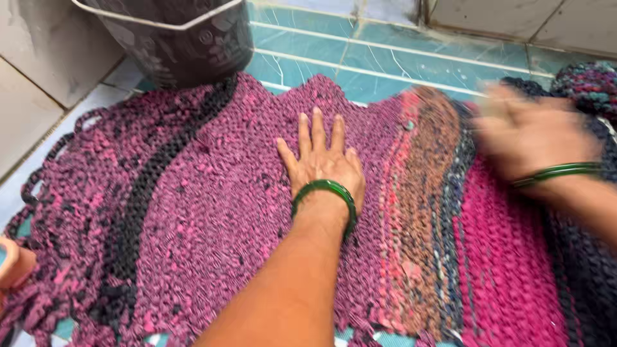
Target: The person scrubs a multi-colored woven rug on a tiled floor using a handheld brush, holding the rug steady with one hand while scrubbing different sections of the fabric.
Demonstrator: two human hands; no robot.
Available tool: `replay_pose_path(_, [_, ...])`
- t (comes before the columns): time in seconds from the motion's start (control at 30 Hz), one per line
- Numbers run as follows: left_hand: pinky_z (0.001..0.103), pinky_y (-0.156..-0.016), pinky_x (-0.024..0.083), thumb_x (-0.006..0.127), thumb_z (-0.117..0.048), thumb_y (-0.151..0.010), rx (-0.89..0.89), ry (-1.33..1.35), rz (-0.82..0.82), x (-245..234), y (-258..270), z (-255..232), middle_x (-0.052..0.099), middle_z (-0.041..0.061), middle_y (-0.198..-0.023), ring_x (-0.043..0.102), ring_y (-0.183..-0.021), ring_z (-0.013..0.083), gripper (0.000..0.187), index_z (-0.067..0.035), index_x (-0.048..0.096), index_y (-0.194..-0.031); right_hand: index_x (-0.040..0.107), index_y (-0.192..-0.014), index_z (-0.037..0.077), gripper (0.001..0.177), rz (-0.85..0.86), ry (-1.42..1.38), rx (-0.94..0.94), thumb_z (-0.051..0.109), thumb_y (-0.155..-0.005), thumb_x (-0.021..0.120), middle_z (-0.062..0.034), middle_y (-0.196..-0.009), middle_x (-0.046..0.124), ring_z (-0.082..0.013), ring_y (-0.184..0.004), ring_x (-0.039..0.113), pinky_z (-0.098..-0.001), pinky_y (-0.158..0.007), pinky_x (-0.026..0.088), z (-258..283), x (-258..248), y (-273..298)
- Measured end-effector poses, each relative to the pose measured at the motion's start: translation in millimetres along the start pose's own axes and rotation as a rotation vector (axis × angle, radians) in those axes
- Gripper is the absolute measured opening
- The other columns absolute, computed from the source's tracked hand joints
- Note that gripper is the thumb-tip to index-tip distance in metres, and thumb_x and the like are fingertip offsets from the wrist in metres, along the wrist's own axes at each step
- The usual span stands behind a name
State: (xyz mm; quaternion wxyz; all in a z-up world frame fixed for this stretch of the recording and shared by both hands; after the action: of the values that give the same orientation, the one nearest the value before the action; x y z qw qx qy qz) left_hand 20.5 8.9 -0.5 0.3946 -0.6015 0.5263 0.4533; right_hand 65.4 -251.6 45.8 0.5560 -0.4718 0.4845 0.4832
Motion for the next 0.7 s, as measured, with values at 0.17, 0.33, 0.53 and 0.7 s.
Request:
replay_pose_path(0.17, [0.064,-0.118,-0.002,0.035,-0.038,-0.098,-0.012,-0.011,0.053,-1.9,-3.7,-2.4,0.002,0.009,-0.170,-0.002,-0.154,0.0295,0.064,-0.022,0.019,-0.158,0.058,-0.148,0.028,0.053,-0.055,0.085,0.100,0.054,-0.102,0.051,-0.0258,-0.110,0.067,-0.0437,-0.096,0.065,-0.0532,-0.085,0.053,-13.1,-26.2,-30.1])
replay_pose_path(0.33, [0.068,-0.117,0.001,0.030,-0.042,-0.104,0.016,-0.129,0.145,-12.1,-6.6,15.5,-0.001,0.013,-0.169,-0.001,-0.154,0.0309,0.062,-0.021,0.016,-0.160,0.064,-0.139,0.022,0.052,-0.037,-0.036,-0.059,0.056,-0.101,0.051,-0.0264,-0.110,0.065,-0.0444,-0.096,0.064,-0.0539,-0.085,0.053,80.1,-1.6,12.9])
replay_pose_path(0.53, [0.076,-0.111,0.000,0.032,-0.048,-0.099,-0.083,-0.085,0.097,-18.6,7.0,46.1,0.000,0.007,-0.172,-0.003,-0.153,0.0267,0.064,-0.031,0.013,-0.158,0.061,-0.141,0.029,0.064,-0.158,-0.079,-0.402,0.061,-0.086,0.052,-0.0232,-0.125,0.058,-0.0440,-0.113,0.058,-0.0566,-0.093,0.050,88.1,22.9,29.2])
replay_pose_path(0.7, [0.074,-0.113,0.000,0.034,-0.049,-0.100,-0.071,-0.076,0.095,-17.2,7.2,45.2,0.002,0.007,-0.168,-0.001,-0.155,0.0269,0.064,-0.034,0.014,-0.158,0.045,-0.160,0.038,0.067,-0.032,0.163,0.123,0.060,-0.097,0.047,-0.0333,-0.140,0.050,-0.0538,-0.125,0.051,-0.0625,-0.097,0.046,5.1,-4.7,-41.8])
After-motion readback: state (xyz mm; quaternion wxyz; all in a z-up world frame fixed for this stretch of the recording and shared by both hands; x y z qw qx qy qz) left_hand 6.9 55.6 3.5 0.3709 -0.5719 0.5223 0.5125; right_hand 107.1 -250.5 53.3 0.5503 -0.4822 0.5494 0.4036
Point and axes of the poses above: each hand's wrist, its own y-axis away from the middle knuckle, its own x-axis out of the palm, z = x × y, the point moved 2 cm from there along -y, towards the middle knuckle
